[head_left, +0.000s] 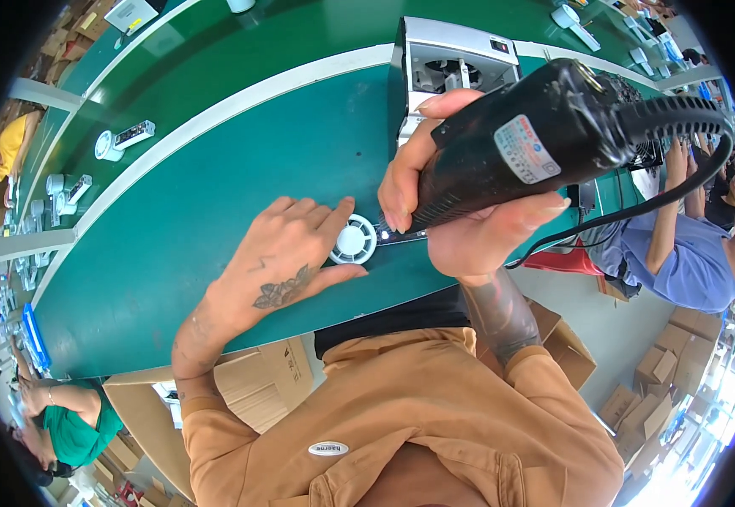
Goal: The person assembles electronic components onto circuit boards by securing them with screws using an electric screwdriver.
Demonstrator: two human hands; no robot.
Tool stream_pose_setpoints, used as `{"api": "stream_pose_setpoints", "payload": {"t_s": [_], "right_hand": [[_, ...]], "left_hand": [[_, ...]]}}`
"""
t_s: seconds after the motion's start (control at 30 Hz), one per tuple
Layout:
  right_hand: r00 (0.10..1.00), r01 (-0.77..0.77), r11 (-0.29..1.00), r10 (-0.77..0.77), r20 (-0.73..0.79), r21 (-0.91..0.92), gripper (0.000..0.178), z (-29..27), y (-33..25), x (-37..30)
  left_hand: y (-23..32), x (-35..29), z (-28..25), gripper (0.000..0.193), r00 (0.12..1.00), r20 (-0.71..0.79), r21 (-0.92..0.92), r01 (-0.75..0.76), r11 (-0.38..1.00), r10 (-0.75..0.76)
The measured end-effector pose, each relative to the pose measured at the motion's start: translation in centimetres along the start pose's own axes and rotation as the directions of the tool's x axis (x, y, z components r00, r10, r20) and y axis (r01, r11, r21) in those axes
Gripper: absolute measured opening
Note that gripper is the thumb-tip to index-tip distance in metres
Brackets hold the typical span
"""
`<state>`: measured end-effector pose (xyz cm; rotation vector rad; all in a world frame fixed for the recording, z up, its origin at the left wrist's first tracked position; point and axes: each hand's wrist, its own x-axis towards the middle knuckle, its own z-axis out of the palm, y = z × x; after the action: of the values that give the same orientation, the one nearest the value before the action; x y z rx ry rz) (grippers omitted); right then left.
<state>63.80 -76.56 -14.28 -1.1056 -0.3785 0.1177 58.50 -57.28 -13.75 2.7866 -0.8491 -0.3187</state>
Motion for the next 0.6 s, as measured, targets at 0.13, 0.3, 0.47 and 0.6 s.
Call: {"api": "stream_pose_setpoints", "payload": {"t_s": [0.13,0.3,0.47,0.6], "right_hand": [[1.0,-0.006,1.0,0.006,-0.028,-0.007,0.112,0.1,0.4,0.2],[1.0,-0.006,0.999,0.004,-0.027,-0.044,0.113,0.8,0.9,0.1],[0.999,-0.016,1.0,0.015,-0.046,-0.014,0.112,0.8,1.7,-0.2],[0.996,-0.029,0.999,0.031,-0.079,0.032,0.111,0.5,1.6,-0.4]], "left_hand": [[0.0,0.2,-0.2,0.066,1.0,0.003,0.05,-0.028,0.998,0.028],[-0.2,0.3,0.1,0.061,0.998,-0.02,0.043,-0.052,0.998,0.053],[-0.7,1.0,0.6,0.052,0.993,-0.05,0.014,-0.103,0.995,0.103],[-0.6,1.6,0.5,0.05,0.986,-0.061,-0.001,-0.155,0.988,0.154]]}}
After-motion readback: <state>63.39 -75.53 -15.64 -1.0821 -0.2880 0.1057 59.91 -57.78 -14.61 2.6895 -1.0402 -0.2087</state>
